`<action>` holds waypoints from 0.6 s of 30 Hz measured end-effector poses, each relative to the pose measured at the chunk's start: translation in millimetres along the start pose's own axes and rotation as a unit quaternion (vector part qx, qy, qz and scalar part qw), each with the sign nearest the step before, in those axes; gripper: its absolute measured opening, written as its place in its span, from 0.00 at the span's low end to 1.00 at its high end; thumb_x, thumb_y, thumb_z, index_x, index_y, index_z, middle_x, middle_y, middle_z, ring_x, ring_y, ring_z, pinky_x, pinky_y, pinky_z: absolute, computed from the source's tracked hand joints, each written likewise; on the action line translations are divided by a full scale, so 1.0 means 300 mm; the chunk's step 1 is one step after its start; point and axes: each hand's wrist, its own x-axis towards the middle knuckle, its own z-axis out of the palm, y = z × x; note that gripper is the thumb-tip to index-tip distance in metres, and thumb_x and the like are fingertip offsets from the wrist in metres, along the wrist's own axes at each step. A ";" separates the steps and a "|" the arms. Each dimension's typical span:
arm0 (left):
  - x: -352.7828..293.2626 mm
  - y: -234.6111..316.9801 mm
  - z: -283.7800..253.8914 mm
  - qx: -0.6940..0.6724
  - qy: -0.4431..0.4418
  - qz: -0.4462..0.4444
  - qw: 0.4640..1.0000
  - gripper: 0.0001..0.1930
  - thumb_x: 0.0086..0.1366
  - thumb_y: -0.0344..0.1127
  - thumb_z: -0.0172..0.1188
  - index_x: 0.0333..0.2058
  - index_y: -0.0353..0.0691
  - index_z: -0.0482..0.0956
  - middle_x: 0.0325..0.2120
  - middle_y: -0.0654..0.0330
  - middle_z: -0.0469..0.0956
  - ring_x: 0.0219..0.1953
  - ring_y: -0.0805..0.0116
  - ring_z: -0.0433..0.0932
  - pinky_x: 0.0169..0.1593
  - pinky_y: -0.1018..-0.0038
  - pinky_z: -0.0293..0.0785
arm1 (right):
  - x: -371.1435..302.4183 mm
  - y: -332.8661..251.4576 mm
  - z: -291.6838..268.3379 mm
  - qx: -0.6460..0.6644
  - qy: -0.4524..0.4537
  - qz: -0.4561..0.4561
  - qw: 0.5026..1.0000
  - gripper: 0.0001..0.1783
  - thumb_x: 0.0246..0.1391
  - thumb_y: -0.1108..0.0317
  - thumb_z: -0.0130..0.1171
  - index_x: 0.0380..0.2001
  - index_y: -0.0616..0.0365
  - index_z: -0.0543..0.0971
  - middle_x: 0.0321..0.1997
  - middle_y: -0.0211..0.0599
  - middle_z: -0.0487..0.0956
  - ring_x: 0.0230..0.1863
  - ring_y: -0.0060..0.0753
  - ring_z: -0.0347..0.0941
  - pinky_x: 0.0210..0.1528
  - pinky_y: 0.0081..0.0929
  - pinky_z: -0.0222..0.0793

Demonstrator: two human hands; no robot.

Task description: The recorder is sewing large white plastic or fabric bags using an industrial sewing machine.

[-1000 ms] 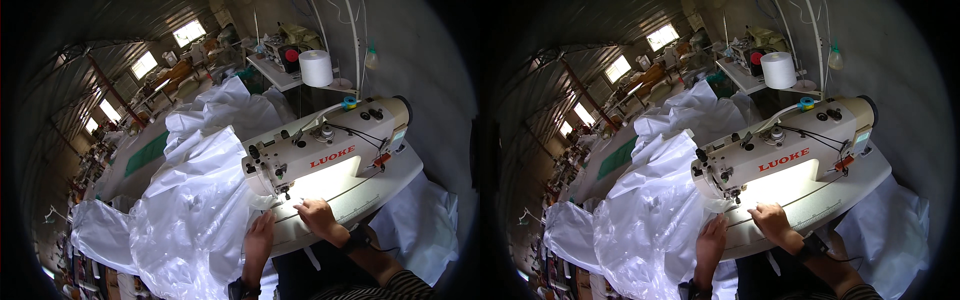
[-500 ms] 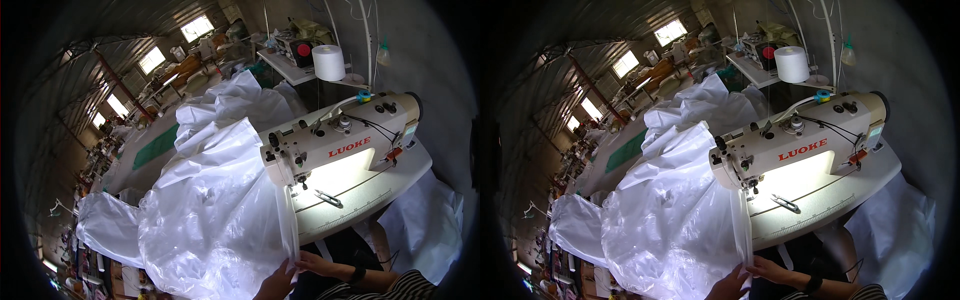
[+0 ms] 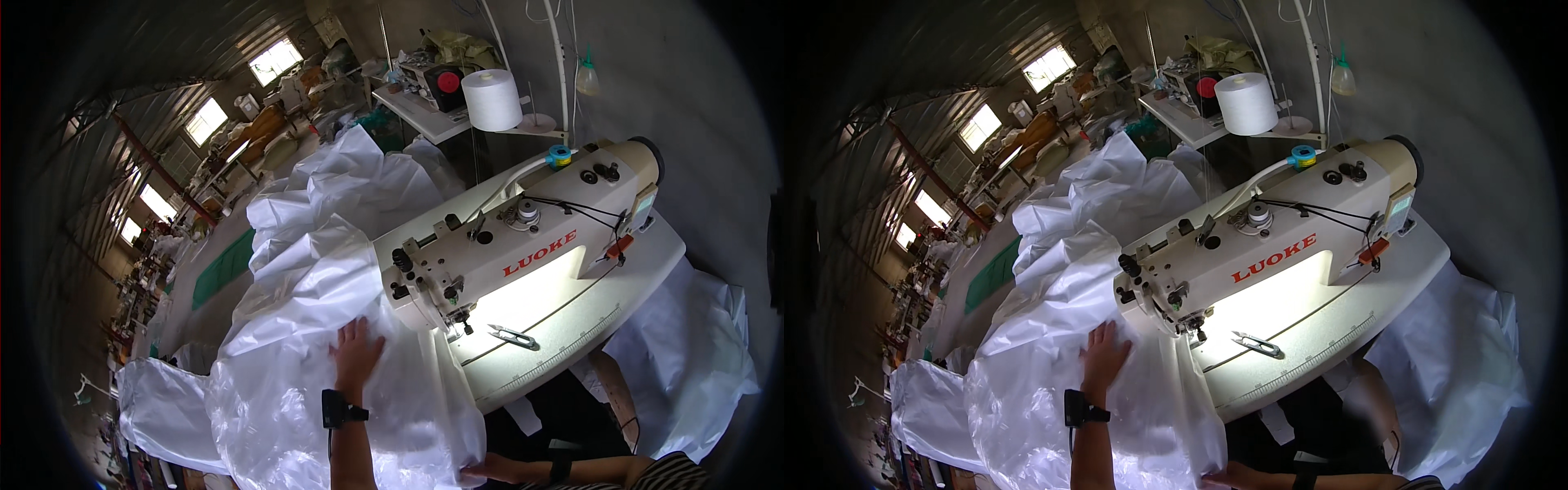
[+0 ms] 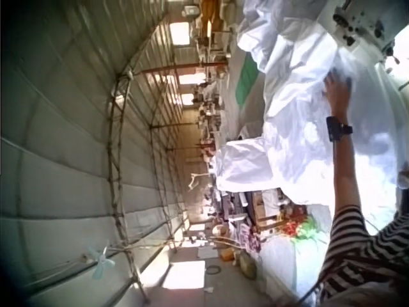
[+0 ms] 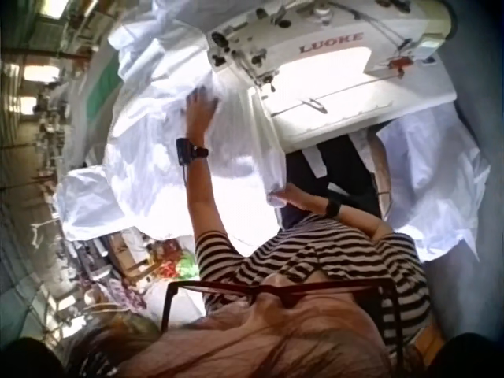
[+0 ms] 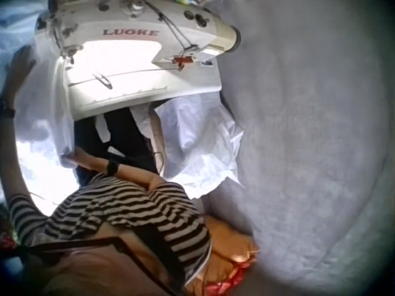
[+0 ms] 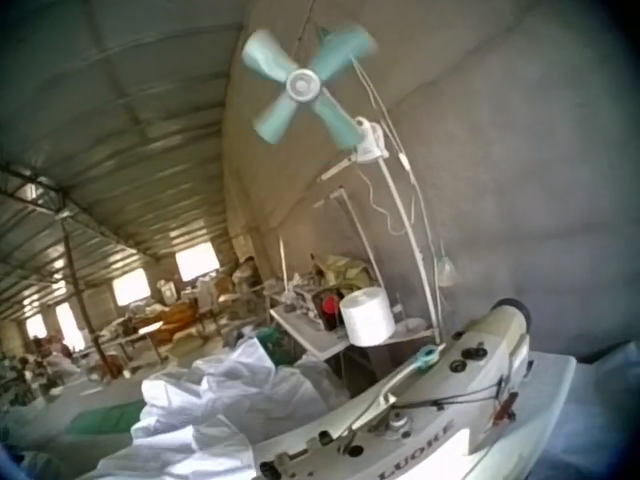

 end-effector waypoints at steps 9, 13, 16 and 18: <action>-0.484 -0.160 -0.025 0.086 -0.057 -0.228 0.968 0.40 0.62 0.59 0.58 0.65 0.38 0.62 0.64 0.42 0.63 0.66 0.38 0.60 0.65 0.52 0.62 | -0.475 -0.214 -0.239 0.006 -0.093 0.131 0.987 0.26 0.63 0.56 0.61 0.56 0.64 0.75 0.51 0.39 0.80 0.51 0.27 0.75 0.56 0.25 0.71; -0.720 -0.208 -0.088 0.094 -0.053 -0.289 0.951 0.41 0.62 0.59 0.59 0.65 0.37 0.62 0.62 0.40 0.65 0.63 0.39 0.64 0.65 0.54 0.63 | -0.533 -0.231 -0.284 0.017 -0.019 0.193 0.981 0.29 0.63 0.56 0.61 0.60 0.64 0.71 0.52 0.40 0.79 0.50 0.28 0.76 0.56 0.27 0.72; -0.757 -0.127 -0.216 0.187 -0.099 -0.303 0.929 0.34 0.61 0.56 0.61 0.59 0.37 0.69 0.54 0.45 0.75 0.55 0.46 0.74 0.58 0.56 0.70 | -0.530 -0.214 -0.267 0.065 -0.033 0.142 0.987 0.29 0.64 0.56 0.60 0.60 0.64 0.70 0.51 0.40 0.79 0.49 0.27 0.76 0.54 0.26 0.72; -0.731 0.044 -0.298 0.244 -0.042 -0.203 0.947 0.19 0.59 0.46 0.66 0.42 0.37 0.79 0.42 0.53 0.81 0.43 0.54 0.81 0.48 0.59 0.76 | -0.525 -0.202 -0.249 0.079 -0.016 0.112 0.990 0.29 0.64 0.56 0.59 0.60 0.64 0.70 0.50 0.40 0.79 0.49 0.27 0.76 0.54 0.26 0.73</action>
